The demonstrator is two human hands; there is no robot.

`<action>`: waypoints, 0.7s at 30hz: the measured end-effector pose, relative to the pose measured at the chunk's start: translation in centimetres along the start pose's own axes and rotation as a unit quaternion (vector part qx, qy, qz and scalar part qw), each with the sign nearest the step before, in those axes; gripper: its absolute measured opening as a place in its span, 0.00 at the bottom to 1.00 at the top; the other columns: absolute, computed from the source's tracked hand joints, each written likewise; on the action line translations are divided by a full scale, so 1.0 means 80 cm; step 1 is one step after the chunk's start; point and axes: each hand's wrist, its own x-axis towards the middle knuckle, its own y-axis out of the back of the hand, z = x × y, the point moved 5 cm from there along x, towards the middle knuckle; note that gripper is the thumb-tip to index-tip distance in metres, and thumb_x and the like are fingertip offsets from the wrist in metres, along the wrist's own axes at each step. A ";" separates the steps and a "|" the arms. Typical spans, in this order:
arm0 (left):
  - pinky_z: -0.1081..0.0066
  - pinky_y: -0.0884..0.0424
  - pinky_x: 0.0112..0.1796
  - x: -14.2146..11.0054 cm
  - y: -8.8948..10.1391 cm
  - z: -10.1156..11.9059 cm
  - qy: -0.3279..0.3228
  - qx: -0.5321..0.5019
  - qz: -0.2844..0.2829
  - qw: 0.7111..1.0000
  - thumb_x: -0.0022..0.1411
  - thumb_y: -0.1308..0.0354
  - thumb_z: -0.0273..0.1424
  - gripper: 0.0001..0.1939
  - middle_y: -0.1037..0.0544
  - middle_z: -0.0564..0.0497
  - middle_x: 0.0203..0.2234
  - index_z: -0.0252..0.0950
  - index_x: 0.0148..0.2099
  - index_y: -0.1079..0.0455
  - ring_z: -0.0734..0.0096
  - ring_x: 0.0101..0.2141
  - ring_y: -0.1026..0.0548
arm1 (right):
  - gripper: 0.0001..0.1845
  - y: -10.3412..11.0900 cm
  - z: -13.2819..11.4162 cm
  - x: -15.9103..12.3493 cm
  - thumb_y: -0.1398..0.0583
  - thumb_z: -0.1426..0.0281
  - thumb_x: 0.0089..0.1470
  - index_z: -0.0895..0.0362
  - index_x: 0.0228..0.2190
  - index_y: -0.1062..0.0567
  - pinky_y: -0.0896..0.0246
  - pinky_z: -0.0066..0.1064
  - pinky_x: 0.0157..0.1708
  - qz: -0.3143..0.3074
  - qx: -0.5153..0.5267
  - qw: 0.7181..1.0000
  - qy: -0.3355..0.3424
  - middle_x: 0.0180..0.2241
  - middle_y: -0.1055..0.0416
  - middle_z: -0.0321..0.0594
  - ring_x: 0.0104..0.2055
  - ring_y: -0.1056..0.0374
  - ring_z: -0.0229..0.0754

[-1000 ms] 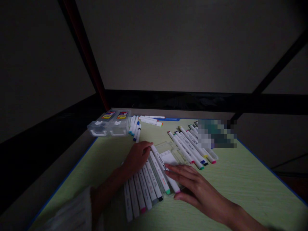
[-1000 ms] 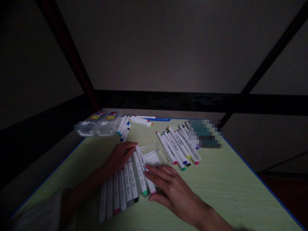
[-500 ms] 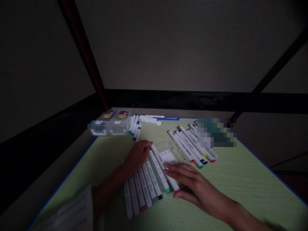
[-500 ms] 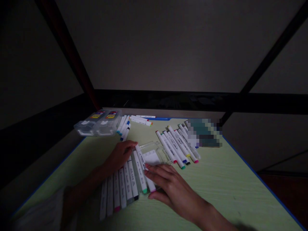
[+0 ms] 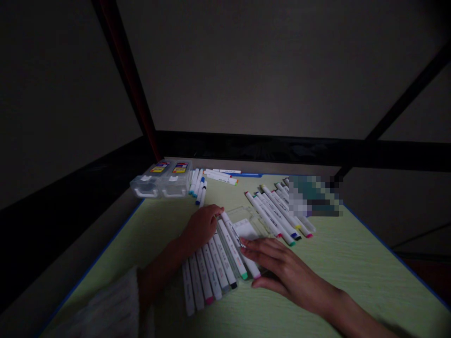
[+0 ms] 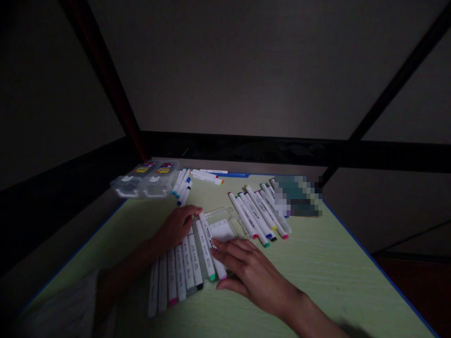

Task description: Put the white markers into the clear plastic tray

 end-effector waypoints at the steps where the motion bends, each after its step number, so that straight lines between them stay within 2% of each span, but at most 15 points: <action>1: 0.66 0.33 0.46 0.000 0.000 0.000 -0.001 0.000 -0.001 1.000 0.50 0.56 0.16 0.19 0.24 0.45 0.40 0.31 0.41 0.30 0.68 0.42 0.27 | 0.27 0.000 0.000 0.000 0.46 0.58 0.53 0.57 0.52 0.37 0.41 0.40 0.49 -0.002 -0.008 1.000 0.004 0.52 0.37 0.45 0.52 0.40 0.43; 7: 0.67 0.32 0.45 -0.001 0.002 0.003 -0.007 0.002 -0.001 1.000 0.52 0.56 0.17 0.18 0.24 0.45 0.39 0.31 0.43 0.30 0.69 0.40 0.27 | 0.27 0.000 0.000 -0.002 0.46 0.58 0.53 0.56 0.52 0.38 0.39 0.39 0.47 0.014 -0.052 0.998 0.023 0.52 0.36 0.44 0.50 0.38 0.43; 14: 0.65 0.34 0.47 -0.007 0.004 0.012 -0.031 0.010 -0.008 0.999 0.55 0.55 0.21 0.17 0.26 0.42 0.42 0.30 0.45 0.32 0.66 0.43 0.28 | 0.26 0.000 -0.003 -0.004 0.47 0.59 0.54 0.58 0.52 0.37 0.39 0.41 0.47 0.023 -0.111 0.993 0.044 0.52 0.36 0.44 0.48 0.37 0.45; 21: 0.67 0.32 0.43 -0.005 0.007 0.010 -0.010 -0.031 -0.005 0.999 0.55 0.53 0.22 0.16 0.24 0.45 0.37 0.32 0.45 0.31 0.69 0.37 0.27 | 0.24 0.002 -0.006 -0.004 0.47 0.60 0.56 0.60 0.51 0.36 0.39 0.40 0.46 0.027 -0.115 0.992 0.050 0.52 0.36 0.44 0.47 0.37 0.44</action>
